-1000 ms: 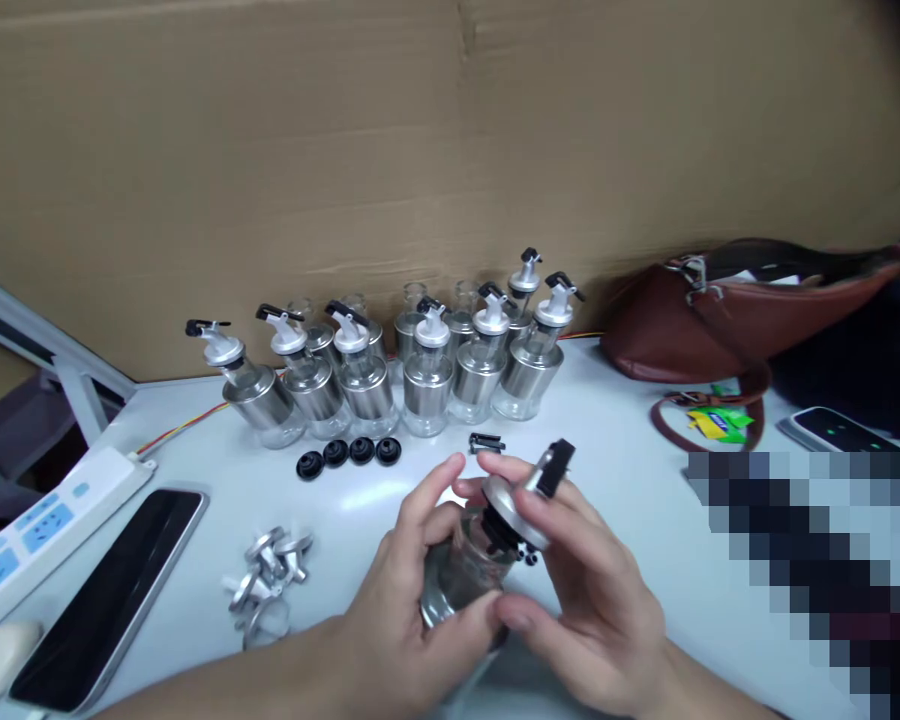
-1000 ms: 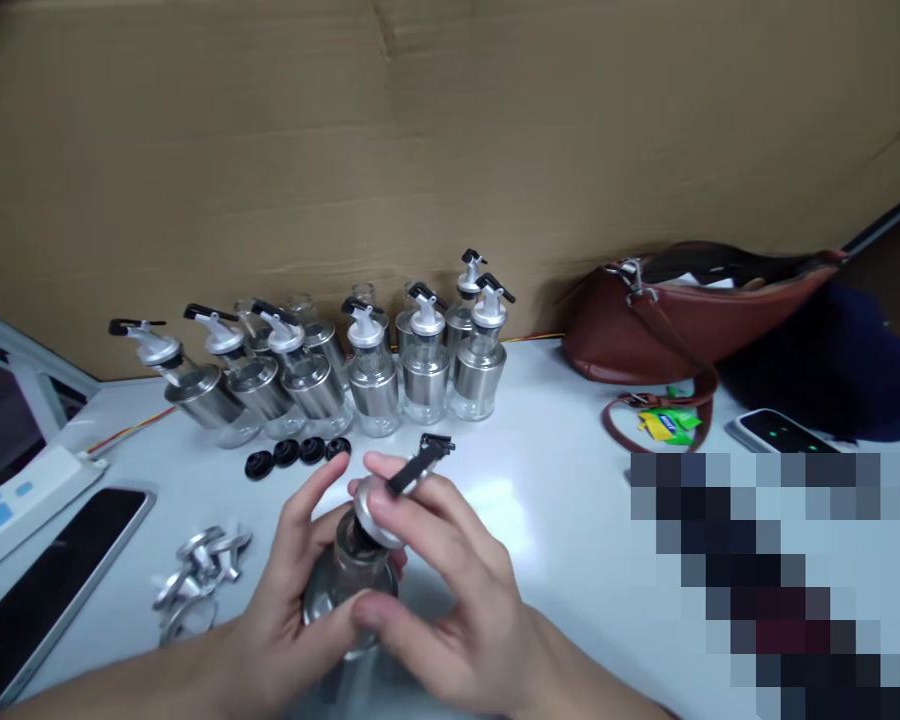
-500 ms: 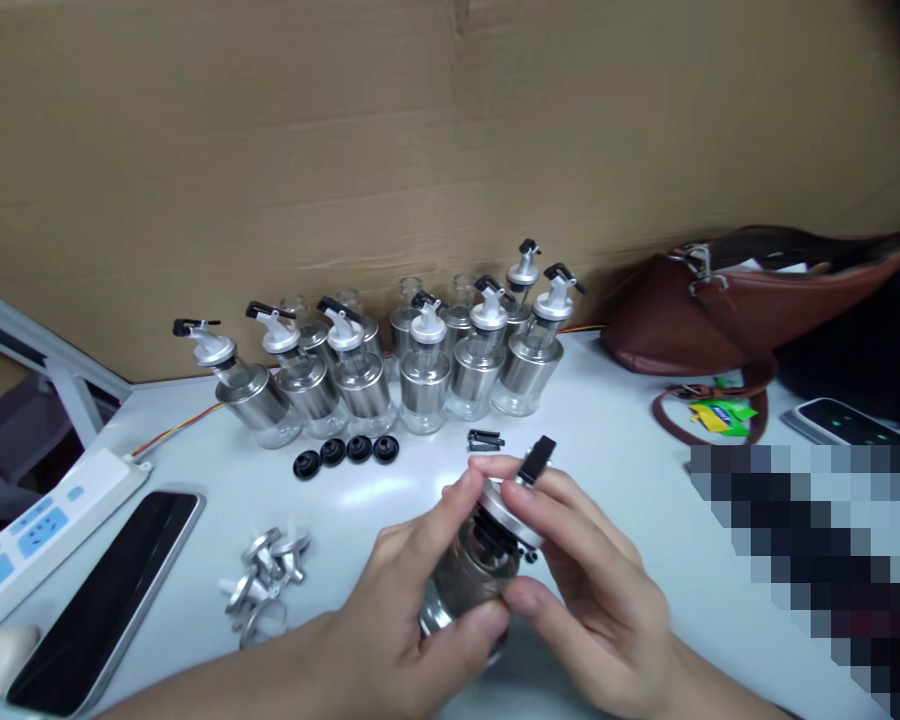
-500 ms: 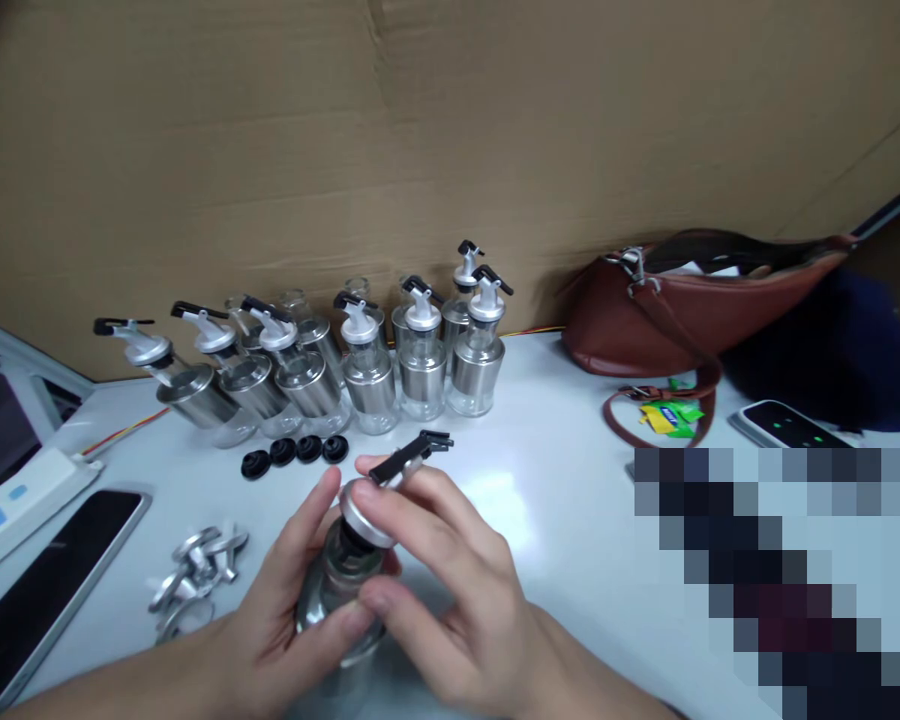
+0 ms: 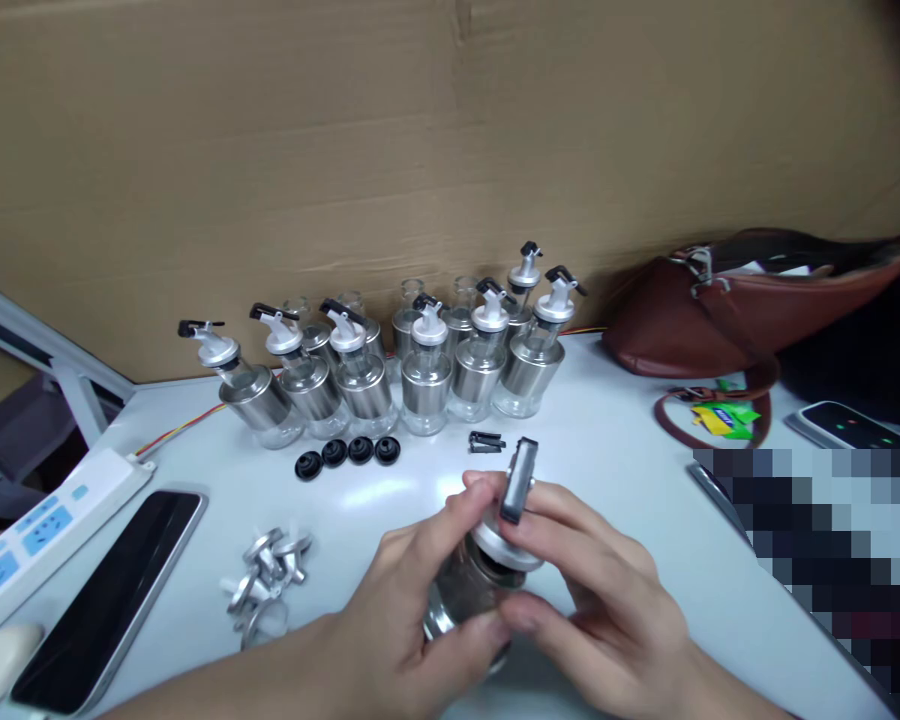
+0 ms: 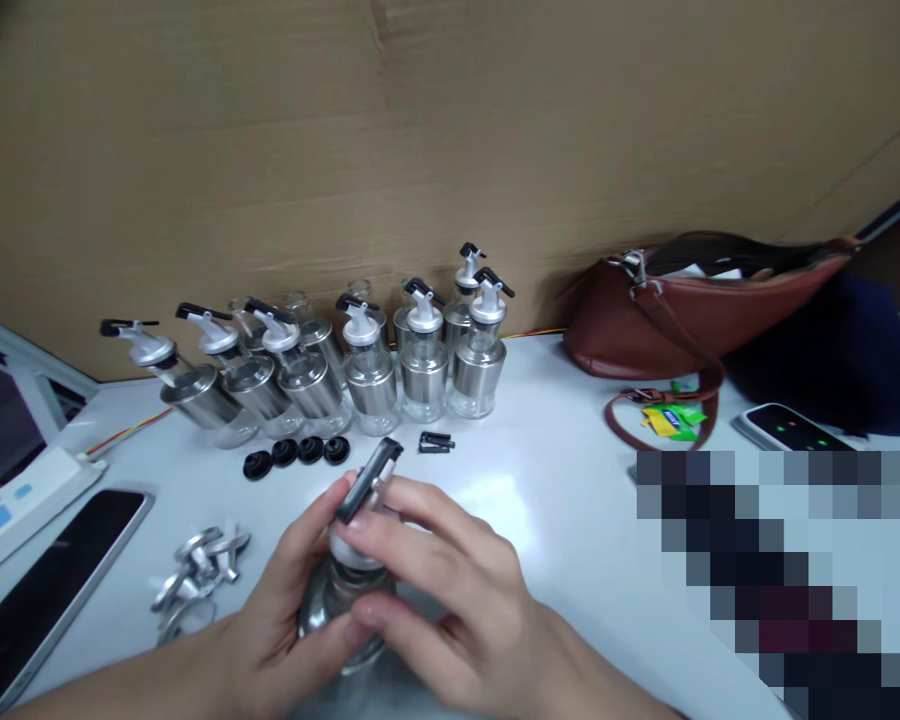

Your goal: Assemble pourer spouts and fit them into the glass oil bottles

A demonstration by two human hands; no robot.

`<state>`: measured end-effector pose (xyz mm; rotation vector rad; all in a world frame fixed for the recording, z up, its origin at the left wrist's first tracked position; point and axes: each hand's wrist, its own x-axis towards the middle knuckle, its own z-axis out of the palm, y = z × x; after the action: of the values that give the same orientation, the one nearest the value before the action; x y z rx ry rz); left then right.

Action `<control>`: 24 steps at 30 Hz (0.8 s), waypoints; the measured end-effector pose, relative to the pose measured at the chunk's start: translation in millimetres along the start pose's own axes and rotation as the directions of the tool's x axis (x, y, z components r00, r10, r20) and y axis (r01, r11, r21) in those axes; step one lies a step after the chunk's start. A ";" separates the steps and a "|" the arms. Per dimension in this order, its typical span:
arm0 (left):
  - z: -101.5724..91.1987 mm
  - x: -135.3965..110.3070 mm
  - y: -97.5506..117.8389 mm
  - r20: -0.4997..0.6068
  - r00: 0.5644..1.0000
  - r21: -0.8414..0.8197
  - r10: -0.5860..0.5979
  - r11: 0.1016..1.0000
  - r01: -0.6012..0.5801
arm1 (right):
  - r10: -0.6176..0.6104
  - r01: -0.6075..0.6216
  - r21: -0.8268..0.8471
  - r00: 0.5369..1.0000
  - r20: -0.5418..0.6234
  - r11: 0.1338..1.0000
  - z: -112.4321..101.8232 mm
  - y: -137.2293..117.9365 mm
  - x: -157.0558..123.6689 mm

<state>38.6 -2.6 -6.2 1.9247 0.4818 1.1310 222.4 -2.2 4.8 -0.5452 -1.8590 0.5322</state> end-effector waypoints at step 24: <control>-0.7 7.9 5.0 -0.034 0.999 -0.093 -0.031 0.995 0.028 | 0.091 -0.074 0.153 0.990 -0.107 0.985 4.2 0.9 2.5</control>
<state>41.7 0.2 2.2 1.8150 0.4670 1.1500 217.7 -0.4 4.8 -0.5431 -1.6796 0.6757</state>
